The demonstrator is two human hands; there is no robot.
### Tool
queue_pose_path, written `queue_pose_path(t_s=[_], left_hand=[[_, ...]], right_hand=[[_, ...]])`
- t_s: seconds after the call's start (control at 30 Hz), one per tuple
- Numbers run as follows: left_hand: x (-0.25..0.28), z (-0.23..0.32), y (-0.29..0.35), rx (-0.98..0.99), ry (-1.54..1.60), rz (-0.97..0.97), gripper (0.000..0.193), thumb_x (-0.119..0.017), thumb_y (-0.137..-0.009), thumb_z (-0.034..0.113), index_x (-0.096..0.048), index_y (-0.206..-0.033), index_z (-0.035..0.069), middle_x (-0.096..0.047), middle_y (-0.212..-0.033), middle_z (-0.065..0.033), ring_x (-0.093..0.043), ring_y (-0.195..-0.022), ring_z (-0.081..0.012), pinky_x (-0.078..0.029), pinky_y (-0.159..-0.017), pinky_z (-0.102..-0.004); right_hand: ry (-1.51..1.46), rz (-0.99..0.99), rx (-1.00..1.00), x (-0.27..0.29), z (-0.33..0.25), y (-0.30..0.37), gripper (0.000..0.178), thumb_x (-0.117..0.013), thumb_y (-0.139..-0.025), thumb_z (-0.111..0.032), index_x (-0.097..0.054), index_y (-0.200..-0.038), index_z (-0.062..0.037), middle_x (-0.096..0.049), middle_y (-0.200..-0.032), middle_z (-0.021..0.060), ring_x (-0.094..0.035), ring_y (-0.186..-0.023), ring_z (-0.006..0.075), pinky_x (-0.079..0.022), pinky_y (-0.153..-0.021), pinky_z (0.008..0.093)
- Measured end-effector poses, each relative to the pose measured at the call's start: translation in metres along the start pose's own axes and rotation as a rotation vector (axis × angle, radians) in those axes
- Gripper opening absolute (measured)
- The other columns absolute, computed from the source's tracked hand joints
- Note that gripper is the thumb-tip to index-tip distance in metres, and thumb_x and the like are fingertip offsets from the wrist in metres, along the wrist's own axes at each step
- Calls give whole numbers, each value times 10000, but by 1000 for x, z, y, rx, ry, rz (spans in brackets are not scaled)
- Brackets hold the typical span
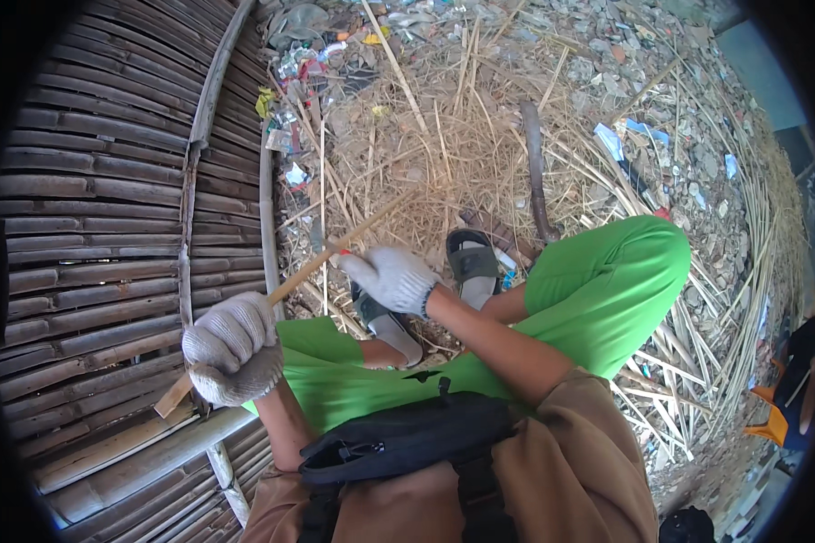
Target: The person peels and trims a long bamboo strip using a small blade, smoothing the surface and edges through repeated scraping and cutting actions.
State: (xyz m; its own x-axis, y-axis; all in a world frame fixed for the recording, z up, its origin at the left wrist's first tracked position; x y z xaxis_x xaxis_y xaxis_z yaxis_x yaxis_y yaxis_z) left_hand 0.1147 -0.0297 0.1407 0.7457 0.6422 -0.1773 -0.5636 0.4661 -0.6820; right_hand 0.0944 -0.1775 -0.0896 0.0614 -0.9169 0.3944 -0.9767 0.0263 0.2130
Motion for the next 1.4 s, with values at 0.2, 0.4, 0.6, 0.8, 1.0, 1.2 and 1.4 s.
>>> queue_pose_path(t_s=[0.2,0.4,0.6,0.8,1.0,1.2,1.4], left_hand=[[0,-3,-6,54,78,-15,450,-728,-950,351,-467,-652,139,-471,-574,16,-442,-475,-168,-397,-474,-340],[-3,-5,0,52,73,21,421,-771,-887,309,-483,-634,137,-459,-551,15,-437,-450,-172,-389,-467,-345],[-9,-3,-4,41,56,-81,421,-778,-870,291,-479,-624,128,-459,-552,4,-457,-461,-192,-423,-489,-366],[-9,-1,-4,75,66,-146,456,-806,-868,307,-478,-606,130,-448,-525,6,-454,-448,-213,-404,-482,-377],[-13,-3,-6,51,50,-121,497,-888,-789,273,-456,-591,129,-439,-527,1,-474,-434,-241,-396,-439,-412],[-36,-3,-11,101,37,-290,480,-880,-793,259,-473,-585,111,-470,-512,-35,-486,-419,-253,-451,-445,-409],[-45,-8,-12,92,57,-346,450,-832,-798,232,-475,-551,115,-462,-501,-17,-481,-401,-236,-457,-448,-392]], right_hand=[[-7,6,-107,9,17,-2,805,-368,-1051,-676,-745,-870,12,-693,-824,316,-696,-810,503,-533,-786,577],[-9,87,-138,12,25,-1,837,-344,-1058,-687,-731,-835,21,-685,-815,321,-690,-804,511,-541,-764,557],[73,45,50,18,-18,7,831,-350,-1058,-684,-749,-925,33,-697,-863,339,-715,-844,489,-546,-795,538],[14,-21,-28,19,-11,13,826,-403,-1041,-693,-721,-847,44,-673,-781,321,-695,-794,473,-526,-777,547],[29,-61,-95,27,16,0,864,-421,-1029,-736,-711,-796,44,-650,-722,287,-685,-752,449,-518,-768,522],[90,-143,-149,28,34,-2,894,-392,-1024,-757,-744,-813,38,-678,-756,292,-709,-801,462,-530,-794,544],[-30,-174,-41,29,11,10,886,-400,-1022,-760,-744,-860,41,-710,-777,248,-714,-801,430,-536,-822,510]])
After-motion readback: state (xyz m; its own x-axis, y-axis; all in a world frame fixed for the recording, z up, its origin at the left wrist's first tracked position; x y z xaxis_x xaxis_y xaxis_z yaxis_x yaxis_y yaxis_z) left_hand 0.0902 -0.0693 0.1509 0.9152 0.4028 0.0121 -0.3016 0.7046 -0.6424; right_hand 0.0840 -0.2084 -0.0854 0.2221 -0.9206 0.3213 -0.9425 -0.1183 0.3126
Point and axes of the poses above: each hand's wrist, its own y-axis away from the middle knuckle, its own x-axis out of the back of the hand, z = x × y, the point moved 8 cm from there along -y, towards the middle knuckle
